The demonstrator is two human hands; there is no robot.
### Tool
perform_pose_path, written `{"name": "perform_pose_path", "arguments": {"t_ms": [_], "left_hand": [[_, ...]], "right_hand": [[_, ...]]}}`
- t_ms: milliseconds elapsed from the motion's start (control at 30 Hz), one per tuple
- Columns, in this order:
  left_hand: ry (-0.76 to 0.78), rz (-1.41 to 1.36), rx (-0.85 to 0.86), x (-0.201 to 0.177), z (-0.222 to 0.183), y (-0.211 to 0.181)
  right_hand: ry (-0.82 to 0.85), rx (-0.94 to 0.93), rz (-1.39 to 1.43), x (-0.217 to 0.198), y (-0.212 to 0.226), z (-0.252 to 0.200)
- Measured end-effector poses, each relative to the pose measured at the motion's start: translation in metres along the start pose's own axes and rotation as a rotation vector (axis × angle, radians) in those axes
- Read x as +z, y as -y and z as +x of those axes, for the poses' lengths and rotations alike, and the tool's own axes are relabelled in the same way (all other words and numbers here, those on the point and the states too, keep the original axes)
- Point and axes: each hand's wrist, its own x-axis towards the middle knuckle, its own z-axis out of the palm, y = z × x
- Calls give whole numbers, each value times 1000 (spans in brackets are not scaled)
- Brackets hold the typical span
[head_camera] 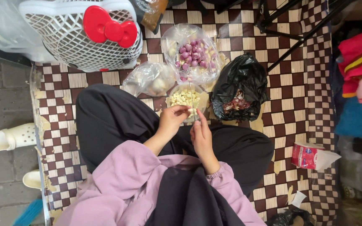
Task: Peeling individual garlic cloves by hand and with a small knife, then placing the peeled cloves into a bowl.
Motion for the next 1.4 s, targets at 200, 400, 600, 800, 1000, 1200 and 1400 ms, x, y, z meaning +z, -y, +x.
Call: {"name": "perform_pose_path", "arguments": {"t_ms": [200, 400, 600, 800, 1000, 1200, 1400], "left_hand": [[-60, 147, 155, 2, -26, -19], [-120, 460, 760, -2, -22, -4], [-62, 459, 795, 4, -21, -4], [19, 47, 179, -3, 1, 13], [-42, 48, 163, 0, 4, 14], [-111, 156, 322, 0, 3, 18], [-149, 363, 609, -1, -4, 6]], "right_hand": [[-54, -20, -173, 3, -2, -1], [-35, 22, -73, 1, -15, 7], [-44, 107, 150, -2, -25, 20], [-34, 250, 252, 1, 2, 17], [-1, 247, 264, 7, 8, 15], [-6, 202, 187, 8, -15, 18], [3, 142, 52, 9, -21, 19]]}}
